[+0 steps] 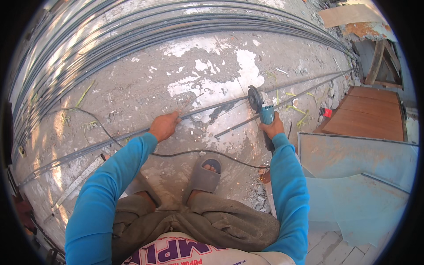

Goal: The person measures a metal bar with a tape measure, marks it, and then uses an angle grinder to cut the bar on the floor of a workshop area.

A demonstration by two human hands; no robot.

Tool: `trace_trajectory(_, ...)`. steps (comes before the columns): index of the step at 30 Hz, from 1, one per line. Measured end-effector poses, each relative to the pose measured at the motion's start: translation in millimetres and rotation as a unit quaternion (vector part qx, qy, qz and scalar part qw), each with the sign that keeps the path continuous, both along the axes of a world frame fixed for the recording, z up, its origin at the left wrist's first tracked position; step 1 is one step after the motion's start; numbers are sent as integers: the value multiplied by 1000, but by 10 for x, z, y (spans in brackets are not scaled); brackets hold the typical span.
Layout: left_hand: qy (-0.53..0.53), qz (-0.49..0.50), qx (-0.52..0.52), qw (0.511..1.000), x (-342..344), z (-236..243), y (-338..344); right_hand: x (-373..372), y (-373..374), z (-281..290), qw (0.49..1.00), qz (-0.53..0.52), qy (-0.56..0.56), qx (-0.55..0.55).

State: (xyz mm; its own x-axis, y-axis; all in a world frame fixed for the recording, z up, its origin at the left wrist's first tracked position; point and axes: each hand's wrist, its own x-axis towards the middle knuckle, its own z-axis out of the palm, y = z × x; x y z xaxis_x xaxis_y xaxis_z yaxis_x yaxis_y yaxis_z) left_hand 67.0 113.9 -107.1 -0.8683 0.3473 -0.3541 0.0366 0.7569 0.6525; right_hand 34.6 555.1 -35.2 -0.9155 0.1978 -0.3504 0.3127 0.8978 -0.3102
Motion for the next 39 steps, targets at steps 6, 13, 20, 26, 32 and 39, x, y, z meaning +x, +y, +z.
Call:
trace_trajectory(6, 21, -5, -2, 1000, 7, -27, 2, -75, -60, 59, 1000, 0, -1, 11)
trace_trajectory(13, 21, 6, 8, 1000, 10, 4, 6, -167, -15, 2, 1000, 14, 12, 24)
trace_trajectory(20, 22, 8, 20, 1000, 16, -25, -4, -138, -62, 88, 1000, 6, -10, 29)
trace_trajectory(26, -12, 2, 3, 1000, -6, 26, 7, -131, -45, 82, 999, 4, -26, 39)
trace_trajectory(32, 17, 5, 16, 1000, 9, -18, -9, -177, -91, 94, 999, 10, -17, 34)
trace_trajectory(39, 21, 4, 16, 1000, 13, -33, -11, -102, -90, 142, 999, 7, -22, 42)
